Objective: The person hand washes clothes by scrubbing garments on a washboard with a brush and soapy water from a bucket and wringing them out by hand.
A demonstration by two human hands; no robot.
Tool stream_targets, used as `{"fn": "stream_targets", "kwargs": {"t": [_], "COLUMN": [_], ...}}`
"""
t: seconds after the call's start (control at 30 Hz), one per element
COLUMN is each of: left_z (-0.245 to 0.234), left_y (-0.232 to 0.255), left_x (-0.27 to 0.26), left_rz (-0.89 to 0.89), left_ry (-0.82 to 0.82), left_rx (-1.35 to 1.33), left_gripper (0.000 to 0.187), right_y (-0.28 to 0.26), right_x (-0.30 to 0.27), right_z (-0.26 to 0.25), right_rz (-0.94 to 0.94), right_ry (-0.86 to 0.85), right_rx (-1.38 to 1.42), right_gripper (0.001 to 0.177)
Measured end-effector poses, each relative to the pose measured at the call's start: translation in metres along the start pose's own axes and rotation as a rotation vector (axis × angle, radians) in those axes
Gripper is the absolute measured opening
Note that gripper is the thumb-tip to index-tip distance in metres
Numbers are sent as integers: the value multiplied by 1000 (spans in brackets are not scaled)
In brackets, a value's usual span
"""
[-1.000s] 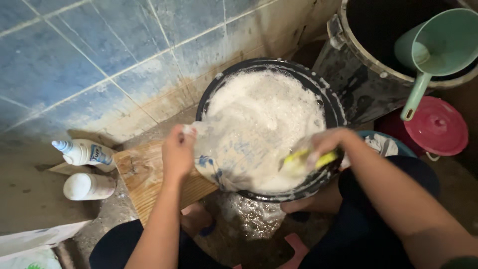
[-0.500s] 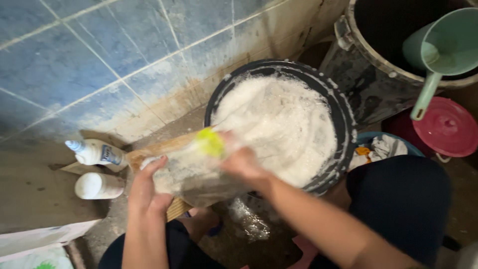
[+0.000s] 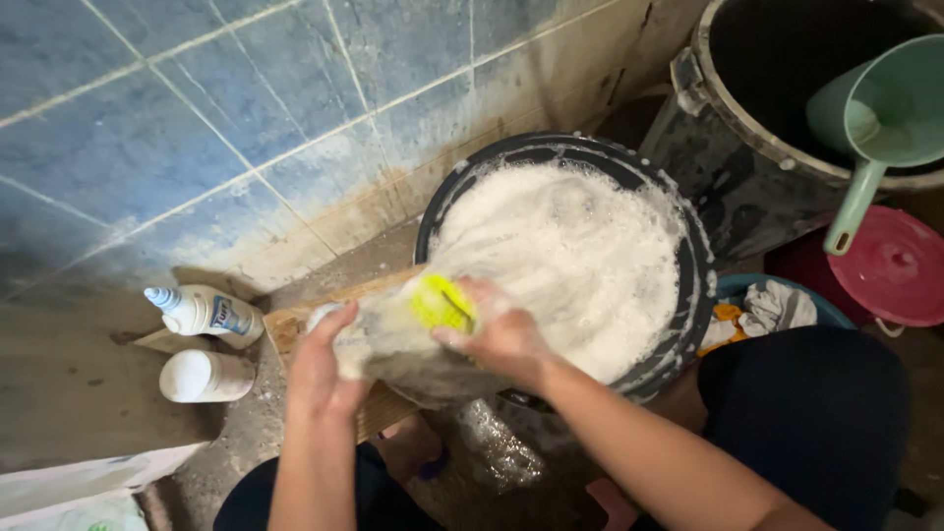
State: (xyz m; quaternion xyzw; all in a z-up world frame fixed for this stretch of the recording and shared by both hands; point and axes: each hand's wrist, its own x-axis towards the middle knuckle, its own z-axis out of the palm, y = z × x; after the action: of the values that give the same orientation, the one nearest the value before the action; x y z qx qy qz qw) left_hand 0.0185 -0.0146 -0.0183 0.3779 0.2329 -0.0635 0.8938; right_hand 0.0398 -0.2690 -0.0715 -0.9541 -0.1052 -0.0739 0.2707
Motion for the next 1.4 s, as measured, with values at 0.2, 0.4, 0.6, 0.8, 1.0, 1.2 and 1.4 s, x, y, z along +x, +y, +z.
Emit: {"fn": "stream_targets", "kwargs": {"t": [0.2, 0.4, 0.6, 0.8, 1.0, 1.2, 1.4], "left_z": [-5, 32, 40, 39, 164, 316, 293], "left_y": [4, -27, -140, -97, -3, 83, 82], "left_x": [-17, -41, -69, 5, 89, 116, 28], "left_rz": [-54, -308, -366, -173, -194, 30, 235], "left_ry": [-12, 215, -237, -95, -654, -1142, -784], "left_rx": [7, -146, -238, -390, -623, -348, 242], "left_gripper": [27, 53, 43, 39, 40, 28, 39], "right_y": [75, 214, 246, 198, 193, 184, 238], "right_x": [12, 66, 89, 87, 65, 66, 55], "right_z": [-52, -58, -38, -157, -262, -288, -307], "right_rz": [419, 474, 57, 490, -309, -466, -528], "right_ry": [-427, -456, -213, -110, -64, 128, -153], "right_rx": [-307, -289, 185, 1430, 1831, 1875, 1875], "right_gripper": [81, 89, 90, 42, 46, 48, 44]}}
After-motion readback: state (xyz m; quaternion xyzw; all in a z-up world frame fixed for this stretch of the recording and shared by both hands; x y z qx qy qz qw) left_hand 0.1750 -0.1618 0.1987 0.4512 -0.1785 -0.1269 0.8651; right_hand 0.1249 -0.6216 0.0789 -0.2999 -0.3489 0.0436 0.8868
